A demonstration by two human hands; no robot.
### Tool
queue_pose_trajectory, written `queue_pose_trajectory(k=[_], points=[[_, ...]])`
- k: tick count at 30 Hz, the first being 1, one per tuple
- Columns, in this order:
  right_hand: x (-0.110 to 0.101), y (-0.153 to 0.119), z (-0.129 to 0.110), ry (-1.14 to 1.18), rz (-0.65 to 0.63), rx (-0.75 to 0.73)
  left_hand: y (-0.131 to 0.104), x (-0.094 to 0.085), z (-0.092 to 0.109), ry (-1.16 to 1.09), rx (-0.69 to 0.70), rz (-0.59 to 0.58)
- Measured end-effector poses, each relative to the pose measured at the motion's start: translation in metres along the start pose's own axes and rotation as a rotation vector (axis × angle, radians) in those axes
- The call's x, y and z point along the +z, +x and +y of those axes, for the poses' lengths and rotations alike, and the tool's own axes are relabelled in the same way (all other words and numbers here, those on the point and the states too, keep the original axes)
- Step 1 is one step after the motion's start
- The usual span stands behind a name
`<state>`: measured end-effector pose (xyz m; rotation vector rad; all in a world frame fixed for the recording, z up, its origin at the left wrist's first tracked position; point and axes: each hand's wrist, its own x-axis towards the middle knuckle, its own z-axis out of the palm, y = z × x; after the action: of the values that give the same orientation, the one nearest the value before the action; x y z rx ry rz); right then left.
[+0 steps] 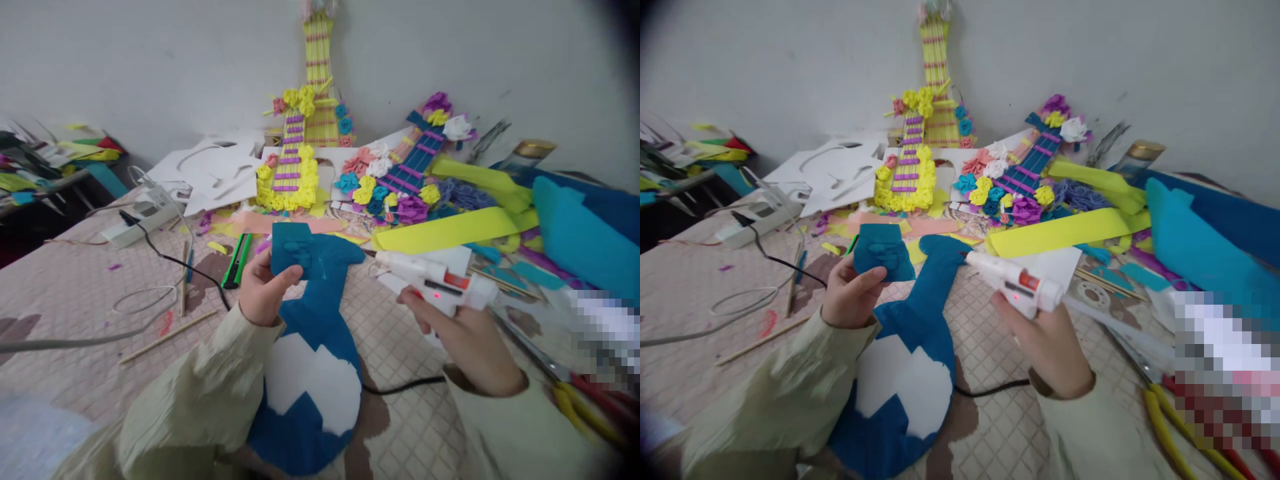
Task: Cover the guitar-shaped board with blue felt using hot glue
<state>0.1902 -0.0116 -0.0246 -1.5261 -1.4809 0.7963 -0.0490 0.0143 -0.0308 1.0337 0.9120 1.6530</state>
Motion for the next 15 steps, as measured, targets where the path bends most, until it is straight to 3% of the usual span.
queue_pose_trajectory(k=[5, 9, 12, 15], points=[[-0.013, -0.002, -0.005, 0.427, -0.183, 0.385, 0.007, -0.006, -0.007, -0.003, 0.004, 0.001], [-0.007, -0.023, 0.008, 0.561, -0.184, 0.594, 0.009, -0.007, -0.010, -0.012, -0.026, -0.014], [-0.009, -0.033, 0.026, 0.461, -0.219, 0.497, 0.006, -0.003, -0.007, -0.039, -0.056, -0.015], [-0.029, -0.034, 0.034, 0.041, -0.189, 0.220, 0.000, 0.000, 0.001, -0.047, -0.079, -0.008]])
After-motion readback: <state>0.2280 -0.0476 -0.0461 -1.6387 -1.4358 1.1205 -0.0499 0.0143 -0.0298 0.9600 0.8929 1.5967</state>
